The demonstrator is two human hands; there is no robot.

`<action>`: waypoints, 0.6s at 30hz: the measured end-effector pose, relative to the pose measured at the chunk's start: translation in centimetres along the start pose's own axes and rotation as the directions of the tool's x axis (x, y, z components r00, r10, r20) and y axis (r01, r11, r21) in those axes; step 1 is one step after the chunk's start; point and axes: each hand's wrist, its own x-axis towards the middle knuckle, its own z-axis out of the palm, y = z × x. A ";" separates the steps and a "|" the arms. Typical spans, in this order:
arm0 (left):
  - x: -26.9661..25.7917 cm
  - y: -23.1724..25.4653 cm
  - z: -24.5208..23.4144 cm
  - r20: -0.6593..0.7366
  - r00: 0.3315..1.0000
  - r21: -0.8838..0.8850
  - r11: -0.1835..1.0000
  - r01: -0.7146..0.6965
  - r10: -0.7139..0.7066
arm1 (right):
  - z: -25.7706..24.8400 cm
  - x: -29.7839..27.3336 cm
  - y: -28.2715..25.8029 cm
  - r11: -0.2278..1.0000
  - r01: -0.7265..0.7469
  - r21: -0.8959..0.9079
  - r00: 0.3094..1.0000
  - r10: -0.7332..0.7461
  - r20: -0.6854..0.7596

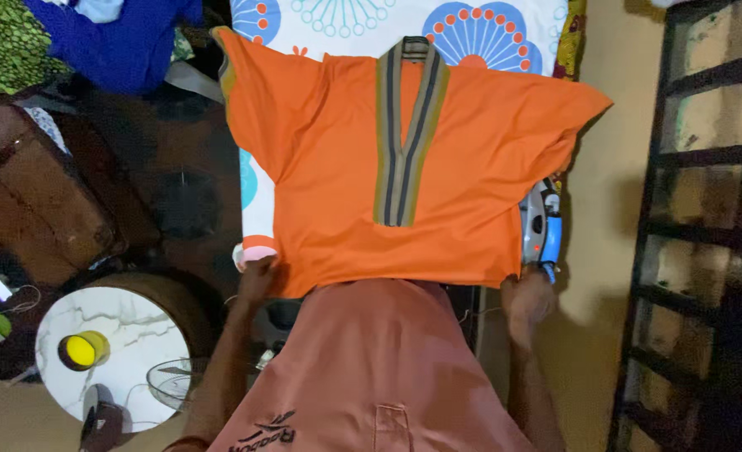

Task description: The person irons an orange shirt with a striped collar on a patterned ironing board. They use a blue electric iron to smooth the fabric, repeatedly adjusting the shirt's position and sleeves to ensure all areas are pressed.

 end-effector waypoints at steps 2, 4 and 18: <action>0.9 0.3 1.7 0.059 0.989 0.044 0.990 0.133 -0.136 | 0.1 0.8 -1.7 0.999 0.021 0.027 1.000 -0.020 -0.020; 1.2 0.4 2.7 0.088 0.989 0.007 0.993 0.116 -0.116 | -0.8 1.2 -3.0 0.995 0.003 0.099 1.000 -0.005 0.024; 9.9 5.8 -2.2 0.257 0.828 -0.891 0.210 0.403 -0.498 | -2.0 19.0 -12.2 0.759 0.615 0.212 0.788 -0.597 -0.148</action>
